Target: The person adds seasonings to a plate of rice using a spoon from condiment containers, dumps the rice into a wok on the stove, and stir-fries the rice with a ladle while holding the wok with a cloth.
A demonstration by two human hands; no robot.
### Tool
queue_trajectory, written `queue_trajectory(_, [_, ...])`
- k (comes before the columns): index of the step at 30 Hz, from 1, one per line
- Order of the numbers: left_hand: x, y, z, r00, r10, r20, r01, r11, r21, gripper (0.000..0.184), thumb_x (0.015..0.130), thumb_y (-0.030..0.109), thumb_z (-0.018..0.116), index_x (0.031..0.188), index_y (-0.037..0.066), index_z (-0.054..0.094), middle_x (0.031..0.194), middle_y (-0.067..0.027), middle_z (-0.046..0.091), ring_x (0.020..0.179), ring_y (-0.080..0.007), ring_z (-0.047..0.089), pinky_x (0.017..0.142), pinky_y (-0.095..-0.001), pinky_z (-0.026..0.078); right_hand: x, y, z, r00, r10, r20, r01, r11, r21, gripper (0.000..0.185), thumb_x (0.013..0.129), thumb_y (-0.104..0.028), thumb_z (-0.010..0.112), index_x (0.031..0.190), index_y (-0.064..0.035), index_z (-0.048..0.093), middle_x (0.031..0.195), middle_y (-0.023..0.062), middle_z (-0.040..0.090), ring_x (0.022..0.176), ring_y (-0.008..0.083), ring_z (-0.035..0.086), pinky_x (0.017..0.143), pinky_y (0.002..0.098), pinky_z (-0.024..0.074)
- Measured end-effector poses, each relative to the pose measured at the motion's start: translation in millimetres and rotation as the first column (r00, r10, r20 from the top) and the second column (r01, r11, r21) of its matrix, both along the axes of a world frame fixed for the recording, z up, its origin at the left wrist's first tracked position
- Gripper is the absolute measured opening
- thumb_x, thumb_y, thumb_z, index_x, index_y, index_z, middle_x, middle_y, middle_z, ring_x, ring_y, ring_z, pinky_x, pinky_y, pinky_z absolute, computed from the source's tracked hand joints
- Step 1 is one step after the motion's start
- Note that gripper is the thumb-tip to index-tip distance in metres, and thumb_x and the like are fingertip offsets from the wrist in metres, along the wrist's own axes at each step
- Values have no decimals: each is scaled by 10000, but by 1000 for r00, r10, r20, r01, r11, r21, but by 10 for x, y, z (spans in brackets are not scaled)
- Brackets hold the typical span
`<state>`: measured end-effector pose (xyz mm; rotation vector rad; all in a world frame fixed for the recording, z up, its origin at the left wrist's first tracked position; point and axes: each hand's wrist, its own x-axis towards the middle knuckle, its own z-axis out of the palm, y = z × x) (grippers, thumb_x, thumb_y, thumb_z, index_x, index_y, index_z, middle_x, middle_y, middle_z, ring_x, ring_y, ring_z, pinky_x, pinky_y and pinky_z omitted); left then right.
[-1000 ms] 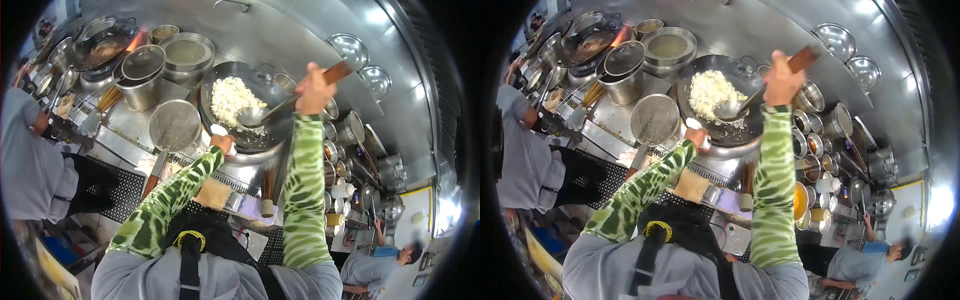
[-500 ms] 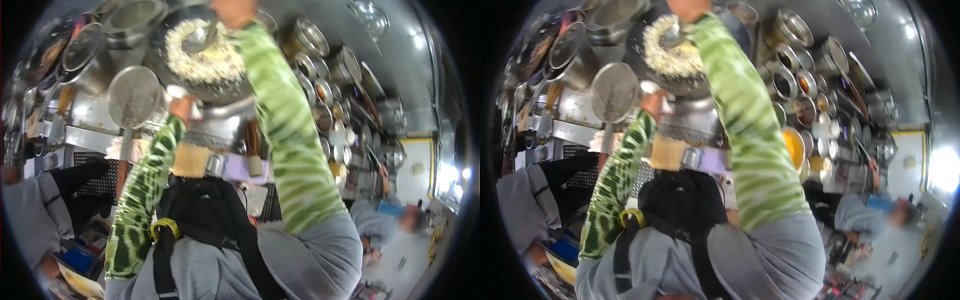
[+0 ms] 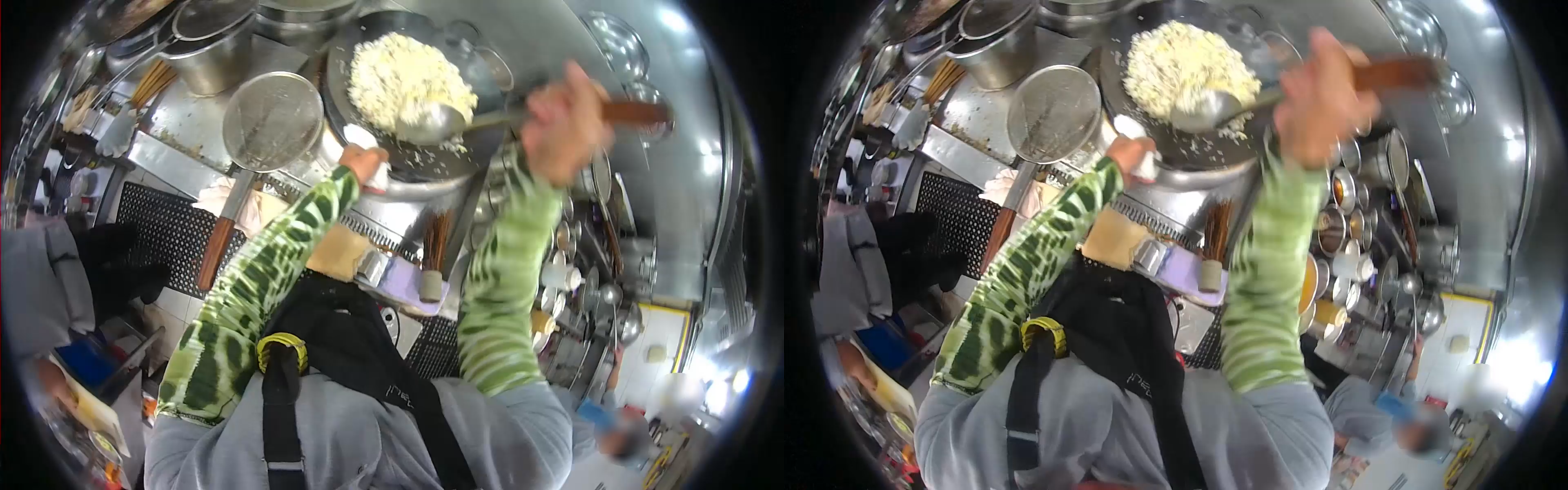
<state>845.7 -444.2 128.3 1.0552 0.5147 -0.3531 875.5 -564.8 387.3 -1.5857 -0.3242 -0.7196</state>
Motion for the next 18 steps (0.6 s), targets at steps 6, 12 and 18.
queue_trajectory(6, [73, -37, -265, 996, -80, 35, 77, 995, 67, 254, 767, 113, 617, 890, -108, 613, 799, -167, 615, 670, -292, 610, 515, -436, 563, 296, -19, -356, 962, 271, -38, -271, 963, 13, 188, 770, -42, 609, 607, -42, 516, 491, 19, 476, 379, 102, 418, 411, 249, 377])
queue_trajectory(12, [-25, -50, -214, 998, -41, 56, 40, 999, 10, 248, 759, 92, 604, 860, -134, 594, 764, -179, 600, 627, -283, 606, 497, -440, 556, 82, 373, -244, 876, 463, -139, -468, 884, -5, 262, 756, -74, 640, 554, -62, 474, 469, 14, 460, 404, 92, 427, 409, 246, 334])
queue_trajectory(18, [287, -68, -673, 993, -10, 116, -1, 996, 90, 222, 740, 81, 620, 843, -114, 599, 794, -190, 594, 614, -294, 599, 505, -452, 547, 463, 516, 215, 934, 357, 7, -350, 920, -177, 248, 790, -65, 616, 582, -74, 482, 475, -13, 436, 380, 94, 412, 404, 247, 367])
